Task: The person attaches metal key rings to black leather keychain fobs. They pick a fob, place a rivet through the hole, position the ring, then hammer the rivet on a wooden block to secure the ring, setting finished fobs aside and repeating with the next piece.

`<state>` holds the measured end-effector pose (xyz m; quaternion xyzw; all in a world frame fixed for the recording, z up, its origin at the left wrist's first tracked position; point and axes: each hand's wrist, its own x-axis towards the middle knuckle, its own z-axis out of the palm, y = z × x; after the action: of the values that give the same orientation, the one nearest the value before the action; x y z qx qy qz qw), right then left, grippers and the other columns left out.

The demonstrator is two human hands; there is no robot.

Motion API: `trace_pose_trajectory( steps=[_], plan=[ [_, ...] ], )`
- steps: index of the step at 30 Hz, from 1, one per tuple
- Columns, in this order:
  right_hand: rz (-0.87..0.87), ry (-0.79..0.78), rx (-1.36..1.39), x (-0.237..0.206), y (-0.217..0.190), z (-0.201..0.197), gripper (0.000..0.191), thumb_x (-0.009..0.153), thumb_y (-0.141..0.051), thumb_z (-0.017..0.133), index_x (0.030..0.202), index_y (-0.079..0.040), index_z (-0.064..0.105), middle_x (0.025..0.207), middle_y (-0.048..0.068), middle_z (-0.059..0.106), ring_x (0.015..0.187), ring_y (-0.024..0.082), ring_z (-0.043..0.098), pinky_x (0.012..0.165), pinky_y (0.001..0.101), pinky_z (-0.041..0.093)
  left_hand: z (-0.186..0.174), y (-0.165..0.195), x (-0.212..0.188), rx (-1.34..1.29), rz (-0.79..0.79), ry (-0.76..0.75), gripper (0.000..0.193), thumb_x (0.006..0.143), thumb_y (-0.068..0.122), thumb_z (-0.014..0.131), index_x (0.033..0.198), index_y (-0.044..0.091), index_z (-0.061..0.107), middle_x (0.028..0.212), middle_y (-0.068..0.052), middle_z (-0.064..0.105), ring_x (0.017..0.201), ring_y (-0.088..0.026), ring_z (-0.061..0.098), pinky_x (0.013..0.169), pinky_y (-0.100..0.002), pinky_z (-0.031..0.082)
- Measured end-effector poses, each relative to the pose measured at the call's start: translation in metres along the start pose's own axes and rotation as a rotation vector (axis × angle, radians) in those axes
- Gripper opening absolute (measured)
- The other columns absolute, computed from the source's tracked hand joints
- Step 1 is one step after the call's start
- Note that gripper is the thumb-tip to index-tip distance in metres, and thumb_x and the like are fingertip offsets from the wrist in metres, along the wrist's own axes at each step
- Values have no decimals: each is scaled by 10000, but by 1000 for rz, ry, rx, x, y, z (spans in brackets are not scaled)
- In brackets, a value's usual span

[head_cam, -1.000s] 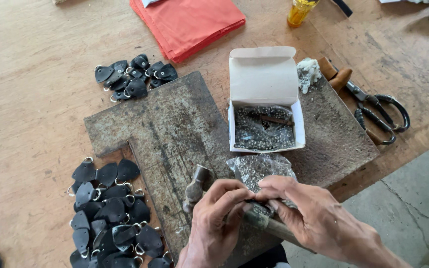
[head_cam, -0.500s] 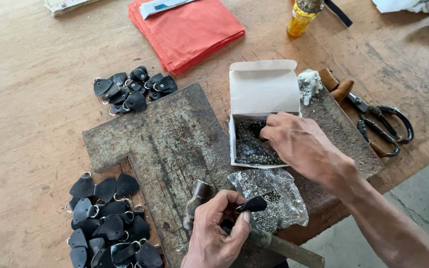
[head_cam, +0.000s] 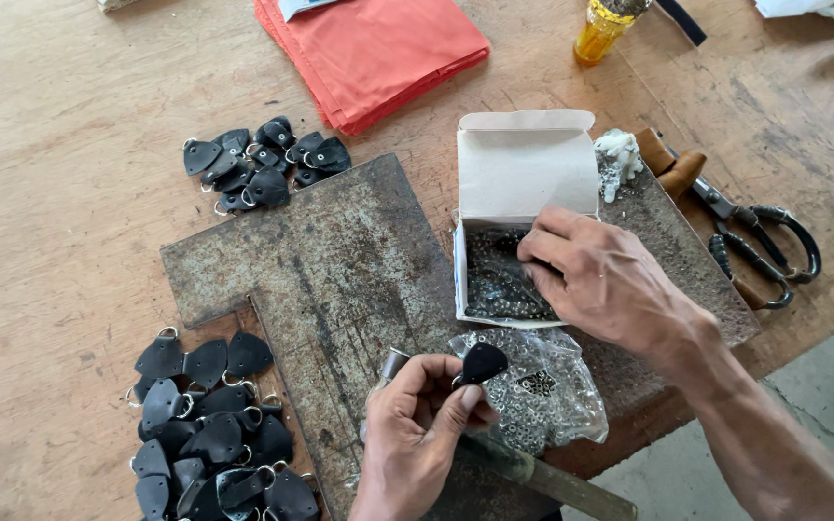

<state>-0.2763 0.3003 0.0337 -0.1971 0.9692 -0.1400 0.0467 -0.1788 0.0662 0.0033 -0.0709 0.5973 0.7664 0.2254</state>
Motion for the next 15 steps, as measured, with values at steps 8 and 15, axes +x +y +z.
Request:
trace_pose_trajectory(
  steps=[8, 15],
  plan=[
    [-45, 224, 219, -16, -2, 2, 138, 842, -113, 749, 973, -72, 730, 1027, 61, 689, 885, 198, 701, 753, 331, 625, -4, -9, -3, -78, -2, 1, 191, 930, 57, 683, 1073, -65, 651, 882, -119, 751, 802, -167, 767, 720, -319, 661],
    [-193, 333, 372, -34, -21, 4, 50, 880, -126, 785, 911, -125, 746, 961, 23, 687, 859, 133, 692, 682, 233, 628, -4, -8, -8, -160, 62, -10, 218, 940, 60, 677, 1104, -80, 648, 897, -134, 758, 818, -185, 773, 734, -328, 666]
  ],
)
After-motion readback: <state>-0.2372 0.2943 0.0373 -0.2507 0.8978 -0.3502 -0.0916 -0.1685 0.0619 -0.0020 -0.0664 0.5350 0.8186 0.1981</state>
